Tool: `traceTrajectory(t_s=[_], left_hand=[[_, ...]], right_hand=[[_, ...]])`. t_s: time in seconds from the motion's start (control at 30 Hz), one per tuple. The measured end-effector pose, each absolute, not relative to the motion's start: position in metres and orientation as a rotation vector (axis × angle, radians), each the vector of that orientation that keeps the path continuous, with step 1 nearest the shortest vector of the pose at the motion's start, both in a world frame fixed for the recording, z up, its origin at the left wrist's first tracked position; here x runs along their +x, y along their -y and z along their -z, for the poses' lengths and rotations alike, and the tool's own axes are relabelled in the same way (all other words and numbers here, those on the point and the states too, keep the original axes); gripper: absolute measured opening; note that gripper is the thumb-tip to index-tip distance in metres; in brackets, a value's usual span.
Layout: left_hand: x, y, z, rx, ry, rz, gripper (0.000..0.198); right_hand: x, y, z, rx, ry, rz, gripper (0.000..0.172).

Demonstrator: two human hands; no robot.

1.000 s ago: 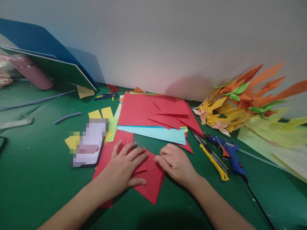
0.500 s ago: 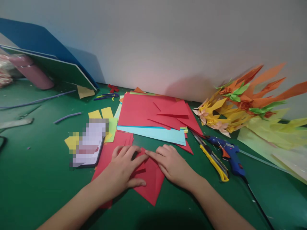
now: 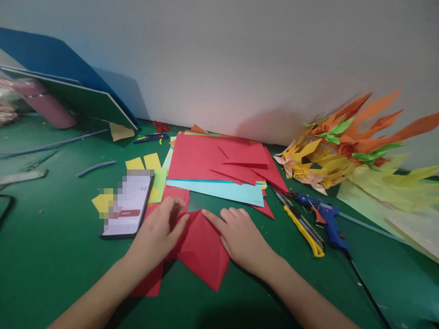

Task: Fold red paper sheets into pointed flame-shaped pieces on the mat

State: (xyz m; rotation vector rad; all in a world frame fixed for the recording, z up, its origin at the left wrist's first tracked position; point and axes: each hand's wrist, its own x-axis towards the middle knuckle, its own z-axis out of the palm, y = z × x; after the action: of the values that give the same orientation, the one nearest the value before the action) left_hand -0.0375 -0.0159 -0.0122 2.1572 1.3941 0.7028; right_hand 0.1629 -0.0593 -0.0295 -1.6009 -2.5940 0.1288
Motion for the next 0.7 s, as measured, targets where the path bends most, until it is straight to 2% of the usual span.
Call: traceTrajectory(t_s=[0.1,0.33,0.7], left_hand=[[-0.0388,0.0122,0.0118,2.06,-1.436,-0.696,0.014],[-0.0391,0.0101,0.0137,1.974,-1.408,-0.721,0.015],[-0.0423,0.0052,0.0108,1.816,-1.353,-0.729,0.021]], right_hand=[[0.1639,0.0618,0.0293,-1.62,2.562,-0.185,0.046],[0.1705,0.0627,0.031,-1.258,2.601,-0.359,0.04],[0.1698,0.0636,0.0324,-1.311,2.587,-0.384,0.036]])
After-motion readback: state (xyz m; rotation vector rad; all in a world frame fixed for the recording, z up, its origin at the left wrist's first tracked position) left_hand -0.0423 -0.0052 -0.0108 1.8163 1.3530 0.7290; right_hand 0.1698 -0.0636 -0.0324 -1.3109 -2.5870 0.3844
